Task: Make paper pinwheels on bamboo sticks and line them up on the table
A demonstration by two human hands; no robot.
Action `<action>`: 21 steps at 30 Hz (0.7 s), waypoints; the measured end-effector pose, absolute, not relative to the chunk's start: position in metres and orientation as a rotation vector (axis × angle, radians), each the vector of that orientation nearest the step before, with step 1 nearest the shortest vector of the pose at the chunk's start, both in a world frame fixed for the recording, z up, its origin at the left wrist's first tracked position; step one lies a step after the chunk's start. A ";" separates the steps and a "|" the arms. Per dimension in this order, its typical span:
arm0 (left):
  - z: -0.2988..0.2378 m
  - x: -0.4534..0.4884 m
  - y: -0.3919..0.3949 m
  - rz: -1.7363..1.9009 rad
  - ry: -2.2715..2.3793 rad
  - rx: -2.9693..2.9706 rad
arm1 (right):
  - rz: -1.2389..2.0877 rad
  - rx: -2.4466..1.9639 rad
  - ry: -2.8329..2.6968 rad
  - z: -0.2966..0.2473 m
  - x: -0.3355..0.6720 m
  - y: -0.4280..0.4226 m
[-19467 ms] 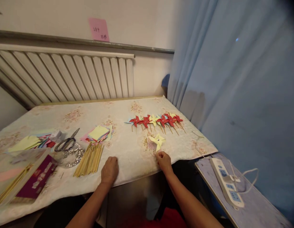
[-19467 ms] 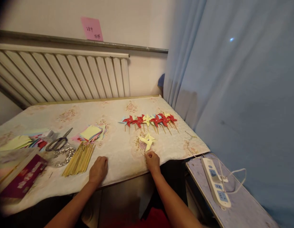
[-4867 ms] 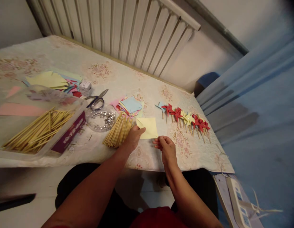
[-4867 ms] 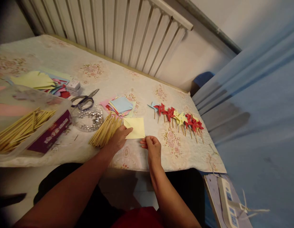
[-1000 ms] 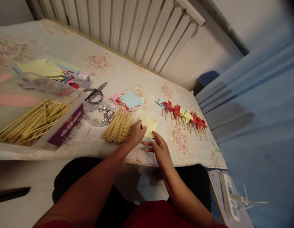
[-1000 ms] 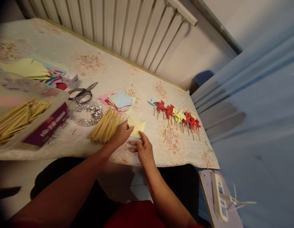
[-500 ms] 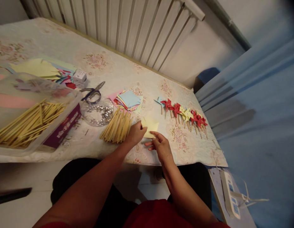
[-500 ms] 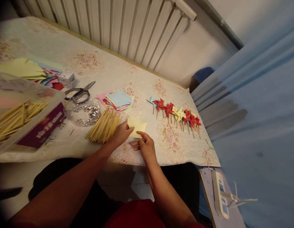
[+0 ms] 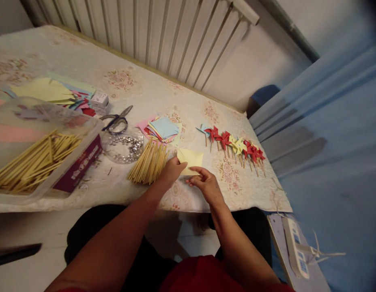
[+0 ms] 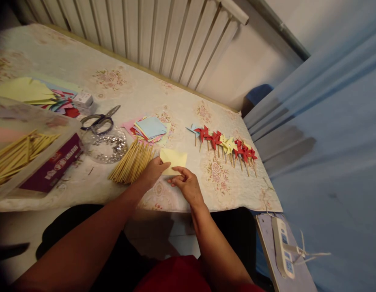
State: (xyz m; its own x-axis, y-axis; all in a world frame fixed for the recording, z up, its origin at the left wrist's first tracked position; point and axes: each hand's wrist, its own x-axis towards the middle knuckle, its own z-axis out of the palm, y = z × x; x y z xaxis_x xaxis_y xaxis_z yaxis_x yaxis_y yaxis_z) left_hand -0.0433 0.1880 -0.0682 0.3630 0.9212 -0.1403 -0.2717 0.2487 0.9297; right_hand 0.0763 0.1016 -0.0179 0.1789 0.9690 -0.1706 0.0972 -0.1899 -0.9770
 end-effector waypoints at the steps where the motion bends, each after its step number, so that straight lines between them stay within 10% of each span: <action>1: -0.067 -0.043 0.188 0.949 0.801 0.949 | 1.168 -1.507 -1.088 -0.017 0.077 0.101; 21: -0.060 -0.045 0.183 0.911 0.706 0.850 | 0.997 -1.570 -0.851 -0.027 0.070 0.118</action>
State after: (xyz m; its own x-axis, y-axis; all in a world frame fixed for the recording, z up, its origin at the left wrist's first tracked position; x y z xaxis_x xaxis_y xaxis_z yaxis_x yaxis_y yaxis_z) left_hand -0.0448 0.1831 -0.0596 0.4413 0.8824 -0.1631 -0.3781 0.3477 0.8580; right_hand 0.0695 0.1182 -0.0268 0.4017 0.8990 -0.1746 0.0317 -0.2042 -0.9784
